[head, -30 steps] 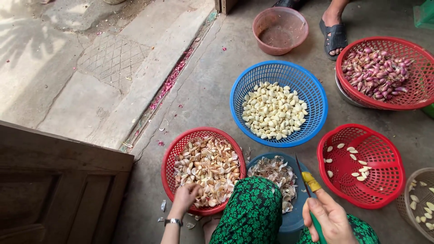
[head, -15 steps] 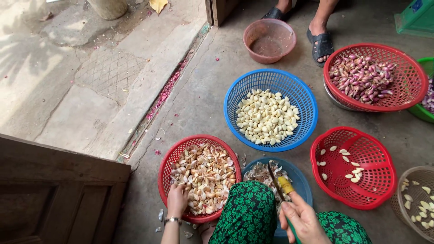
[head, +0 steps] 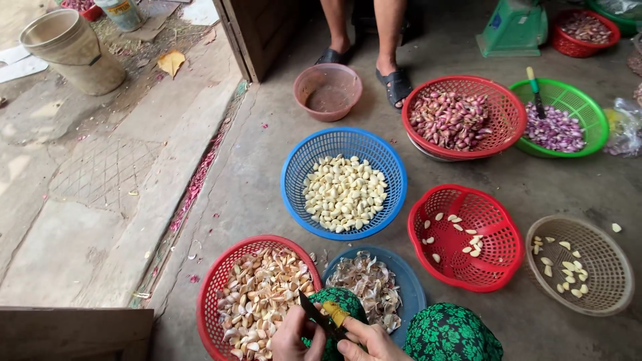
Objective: The person sits on the floor and peels garlic cloves using a small knife, placing the peeled cloves into a blue basket and the skins into a red basket. Another person is also present, peeling shallots nearby.
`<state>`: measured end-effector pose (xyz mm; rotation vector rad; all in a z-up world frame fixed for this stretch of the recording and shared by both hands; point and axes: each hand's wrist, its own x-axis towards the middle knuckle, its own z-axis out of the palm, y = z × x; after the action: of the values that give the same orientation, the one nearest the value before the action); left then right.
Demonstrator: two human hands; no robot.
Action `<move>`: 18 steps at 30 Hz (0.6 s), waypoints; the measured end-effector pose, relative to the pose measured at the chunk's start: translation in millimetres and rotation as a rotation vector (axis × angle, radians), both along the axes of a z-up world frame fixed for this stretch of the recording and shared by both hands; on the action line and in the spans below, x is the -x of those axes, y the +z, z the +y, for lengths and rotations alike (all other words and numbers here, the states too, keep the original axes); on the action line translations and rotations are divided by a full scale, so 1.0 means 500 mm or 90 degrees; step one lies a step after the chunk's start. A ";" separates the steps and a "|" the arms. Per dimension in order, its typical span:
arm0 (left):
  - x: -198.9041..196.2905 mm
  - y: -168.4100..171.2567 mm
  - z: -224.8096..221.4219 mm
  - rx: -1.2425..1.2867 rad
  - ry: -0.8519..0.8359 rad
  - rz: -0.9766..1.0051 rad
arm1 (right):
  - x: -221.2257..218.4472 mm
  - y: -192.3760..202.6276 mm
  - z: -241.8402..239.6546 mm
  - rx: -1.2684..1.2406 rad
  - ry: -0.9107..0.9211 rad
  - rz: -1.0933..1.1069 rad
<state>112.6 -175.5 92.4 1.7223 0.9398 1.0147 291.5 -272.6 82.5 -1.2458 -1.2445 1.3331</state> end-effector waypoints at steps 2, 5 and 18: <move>-0.007 -0.002 -0.001 -0.011 -0.006 0.017 | 0.001 -0.013 -0.006 -0.011 -0.020 0.019; -0.014 0.003 -0.003 -0.065 -0.011 0.066 | 0.002 -0.012 -0.011 -0.027 -0.039 0.049; -0.049 -0.009 -0.030 -0.203 0.098 0.215 | 0.011 -0.111 -0.019 0.052 -0.112 0.185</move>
<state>137.3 -190.8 87.8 2.1618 1.1881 1.0323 285.9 -282.3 27.1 -1.1412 -0.8661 1.3887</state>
